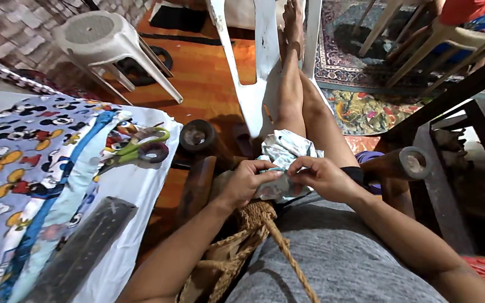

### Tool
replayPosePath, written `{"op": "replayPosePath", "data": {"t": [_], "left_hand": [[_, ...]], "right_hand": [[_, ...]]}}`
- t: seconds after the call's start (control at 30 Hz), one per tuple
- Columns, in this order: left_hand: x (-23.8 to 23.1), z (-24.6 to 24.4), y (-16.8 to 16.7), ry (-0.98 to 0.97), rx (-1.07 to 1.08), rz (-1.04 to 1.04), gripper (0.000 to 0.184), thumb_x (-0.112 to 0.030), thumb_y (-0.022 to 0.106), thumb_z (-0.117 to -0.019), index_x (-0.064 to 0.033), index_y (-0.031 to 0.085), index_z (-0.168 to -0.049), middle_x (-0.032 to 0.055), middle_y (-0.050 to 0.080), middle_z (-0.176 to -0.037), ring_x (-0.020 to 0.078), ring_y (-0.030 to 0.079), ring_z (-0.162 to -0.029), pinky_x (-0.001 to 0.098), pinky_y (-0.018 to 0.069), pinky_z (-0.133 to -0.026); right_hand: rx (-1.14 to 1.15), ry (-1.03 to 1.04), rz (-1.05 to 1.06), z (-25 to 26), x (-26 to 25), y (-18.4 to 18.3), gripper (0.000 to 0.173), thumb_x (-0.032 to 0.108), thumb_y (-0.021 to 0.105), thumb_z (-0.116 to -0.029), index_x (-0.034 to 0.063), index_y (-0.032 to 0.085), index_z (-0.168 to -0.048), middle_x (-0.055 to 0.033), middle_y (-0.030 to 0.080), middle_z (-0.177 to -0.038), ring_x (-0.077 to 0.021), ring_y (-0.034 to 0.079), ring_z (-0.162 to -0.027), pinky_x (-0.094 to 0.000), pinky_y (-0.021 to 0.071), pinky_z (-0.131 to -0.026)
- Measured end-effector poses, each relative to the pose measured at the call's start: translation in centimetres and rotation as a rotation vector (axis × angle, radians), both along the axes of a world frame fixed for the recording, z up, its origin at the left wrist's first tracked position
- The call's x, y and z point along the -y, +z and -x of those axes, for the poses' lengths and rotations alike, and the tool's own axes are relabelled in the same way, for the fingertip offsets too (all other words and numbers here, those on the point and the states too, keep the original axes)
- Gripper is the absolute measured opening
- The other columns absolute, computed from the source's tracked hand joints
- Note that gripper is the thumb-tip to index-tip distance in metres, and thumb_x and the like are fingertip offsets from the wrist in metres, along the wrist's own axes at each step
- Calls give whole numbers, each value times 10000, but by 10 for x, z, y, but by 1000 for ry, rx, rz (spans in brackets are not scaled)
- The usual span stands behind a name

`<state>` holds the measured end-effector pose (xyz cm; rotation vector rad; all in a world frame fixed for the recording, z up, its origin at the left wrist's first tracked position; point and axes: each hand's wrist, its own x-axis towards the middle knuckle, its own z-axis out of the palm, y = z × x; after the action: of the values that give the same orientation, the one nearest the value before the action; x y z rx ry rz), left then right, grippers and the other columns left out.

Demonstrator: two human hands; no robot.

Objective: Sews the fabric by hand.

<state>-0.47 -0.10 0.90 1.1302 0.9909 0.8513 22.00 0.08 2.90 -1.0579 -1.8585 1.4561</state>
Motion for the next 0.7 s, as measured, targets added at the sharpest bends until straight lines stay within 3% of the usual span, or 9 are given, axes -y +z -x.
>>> {"op": "replayPosePath", "data": {"t": [0.17,0.33,0.47,0.7], "left_hand": [[0,-1,-1,-31,-95,-65,80,-26,682,-932,-69,746,-910,-51,726,-824,19,678,-760,215,580,-740],[1,-1,1,-21,-101,-53,85,-26,672,-939,-58,750,-932,-45,730,-844,24,678,-771,220,578,-749],[1,0,1,-12,-93,-60,89,-15,669,-936,-55,749,-936,-40,734,-850,27,685,-781,224,583,-760],[2,0,3,-21,-89,-61,94,-8,670,-930,-55,749,-947,-39,738,-857,25,688,-782,222,586,-761]], "right_hand": [[60,-61,-30,-5,0,-1,127,55,593,-1004,-21,682,-1055,-31,709,-937,-16,675,-740,-189,590,-716],[158,-123,-293,-4,6,-11,171,84,617,-983,22,753,-1067,-116,672,-1091,-62,669,-787,-206,585,-729],[183,-174,-533,-1,11,-13,180,88,628,-970,10,782,-1024,-132,700,-950,-103,690,-782,-223,591,-743],[213,-166,-597,2,12,-15,177,90,627,-957,13,784,-988,-114,713,-892,-101,675,-747,-211,569,-721]]}}
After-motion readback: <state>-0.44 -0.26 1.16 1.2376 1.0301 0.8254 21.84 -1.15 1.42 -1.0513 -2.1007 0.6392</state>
